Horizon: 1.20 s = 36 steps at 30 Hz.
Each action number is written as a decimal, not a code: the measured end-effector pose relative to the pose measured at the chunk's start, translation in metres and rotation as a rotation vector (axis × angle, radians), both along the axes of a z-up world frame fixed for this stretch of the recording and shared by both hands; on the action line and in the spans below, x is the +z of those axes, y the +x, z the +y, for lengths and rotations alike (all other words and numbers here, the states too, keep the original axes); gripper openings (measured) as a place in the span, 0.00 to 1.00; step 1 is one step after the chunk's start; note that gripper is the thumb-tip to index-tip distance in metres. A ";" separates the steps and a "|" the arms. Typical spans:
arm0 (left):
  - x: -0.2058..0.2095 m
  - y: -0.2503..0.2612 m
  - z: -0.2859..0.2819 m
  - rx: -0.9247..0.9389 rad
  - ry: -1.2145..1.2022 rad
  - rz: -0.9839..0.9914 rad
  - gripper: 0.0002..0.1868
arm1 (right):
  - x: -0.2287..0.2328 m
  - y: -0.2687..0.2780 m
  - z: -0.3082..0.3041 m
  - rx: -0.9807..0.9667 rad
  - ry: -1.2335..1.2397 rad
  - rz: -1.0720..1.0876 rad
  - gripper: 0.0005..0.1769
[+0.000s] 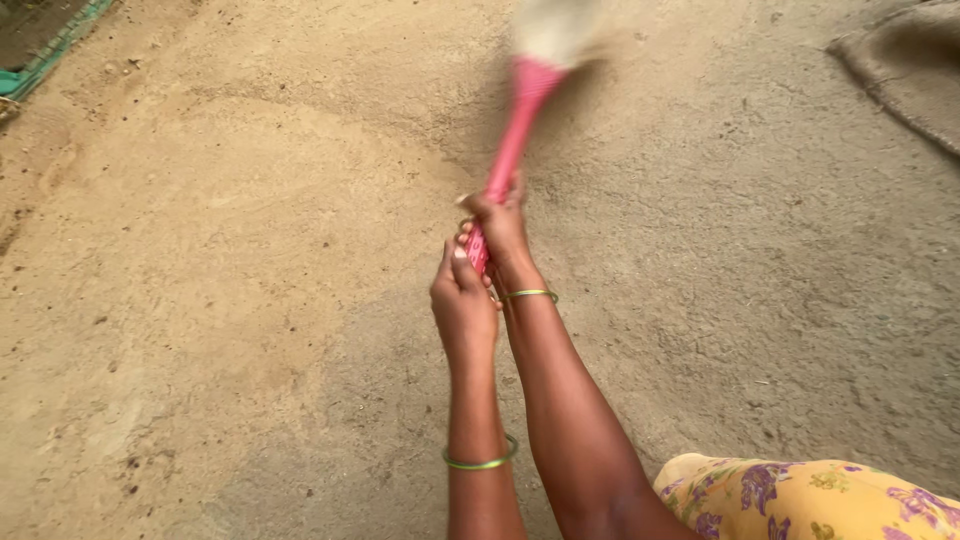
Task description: The person sweeps an outdoor dirt ground using a handheld broom, repeatedly moving it across the surface and occasionally adjusting their grip.
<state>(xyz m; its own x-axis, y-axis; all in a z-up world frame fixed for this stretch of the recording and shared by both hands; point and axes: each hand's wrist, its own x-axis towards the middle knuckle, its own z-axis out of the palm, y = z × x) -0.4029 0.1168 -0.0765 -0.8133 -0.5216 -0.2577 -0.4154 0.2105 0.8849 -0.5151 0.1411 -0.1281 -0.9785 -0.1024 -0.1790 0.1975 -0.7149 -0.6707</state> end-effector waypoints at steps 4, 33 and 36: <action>0.001 0.011 0.004 0.026 -0.039 -0.122 0.29 | -0.025 -0.007 -0.028 0.444 -0.168 -0.015 0.45; 0.081 0.052 0.032 -0.194 0.363 0.633 0.28 | 0.120 0.038 0.044 -0.071 -0.072 0.286 0.57; 0.085 0.034 0.024 -0.187 0.248 0.548 0.24 | 0.126 0.028 0.056 -0.235 0.039 0.193 0.58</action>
